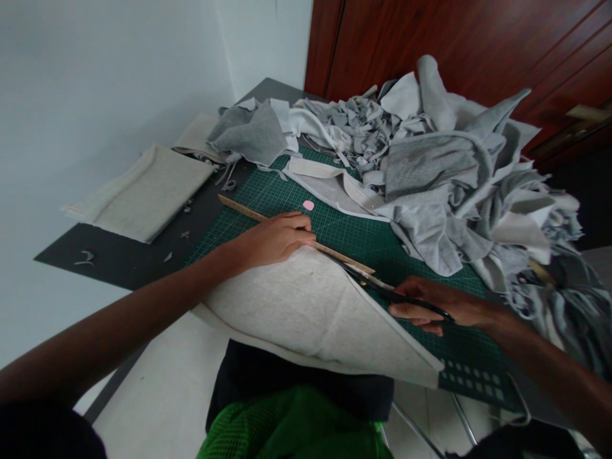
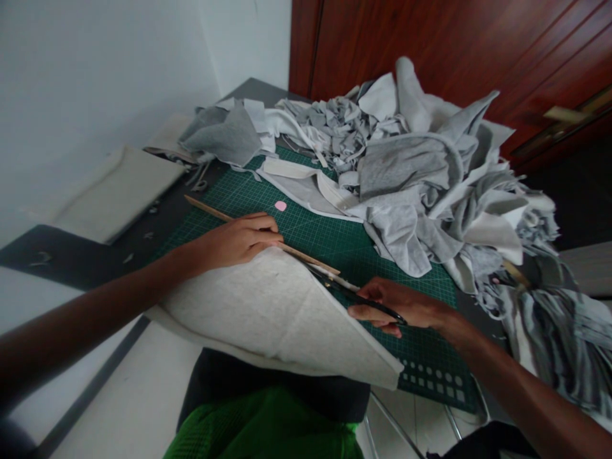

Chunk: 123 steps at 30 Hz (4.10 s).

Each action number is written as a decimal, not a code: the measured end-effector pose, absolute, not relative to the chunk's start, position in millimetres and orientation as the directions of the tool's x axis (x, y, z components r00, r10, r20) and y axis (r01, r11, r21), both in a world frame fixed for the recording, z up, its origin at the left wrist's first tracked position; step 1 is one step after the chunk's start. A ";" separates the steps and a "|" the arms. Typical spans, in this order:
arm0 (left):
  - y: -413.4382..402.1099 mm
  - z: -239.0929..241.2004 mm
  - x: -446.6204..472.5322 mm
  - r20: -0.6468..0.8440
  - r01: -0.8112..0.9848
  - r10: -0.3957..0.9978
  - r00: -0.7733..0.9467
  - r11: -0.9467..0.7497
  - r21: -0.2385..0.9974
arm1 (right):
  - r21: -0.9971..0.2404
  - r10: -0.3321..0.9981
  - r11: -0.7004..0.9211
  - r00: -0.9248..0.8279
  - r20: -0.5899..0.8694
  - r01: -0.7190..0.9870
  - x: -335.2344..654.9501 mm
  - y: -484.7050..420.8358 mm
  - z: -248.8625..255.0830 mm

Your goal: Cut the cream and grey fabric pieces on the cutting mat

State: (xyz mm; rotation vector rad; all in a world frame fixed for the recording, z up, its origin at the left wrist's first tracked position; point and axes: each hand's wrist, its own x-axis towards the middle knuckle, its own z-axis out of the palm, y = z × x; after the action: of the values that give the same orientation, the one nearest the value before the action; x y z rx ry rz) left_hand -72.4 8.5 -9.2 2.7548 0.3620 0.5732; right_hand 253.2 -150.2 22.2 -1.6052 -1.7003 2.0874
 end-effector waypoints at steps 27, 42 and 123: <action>8.1 -9.6 -70.8 0.333 0.209 0.312 0.890 -0.927 0.312 | -0.715 0.578 -0.411 -0.445 -0.684 0.566 252.5 -153.2 19.8; 8.2 -9.5 -71.2 0.348 0.188 0.304 0.887 -0.925 0.329 | -0.706 0.580 -0.372 -0.443 -0.684 0.603 254.3 -153.3 17.0; 10.9 7.6 -77.7 0.243 0.147 0.277 0.930 -0.884 0.443 | -0.738 0.555 -0.414 -0.495 -0.668 0.532 229.9 -127.1 31.6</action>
State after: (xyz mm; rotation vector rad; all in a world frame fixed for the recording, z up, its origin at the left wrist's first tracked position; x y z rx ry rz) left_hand -77.7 10.9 7.6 2.6603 0.3072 0.4203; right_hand 229.9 -127.1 31.6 -1.5696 -1.6909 2.1068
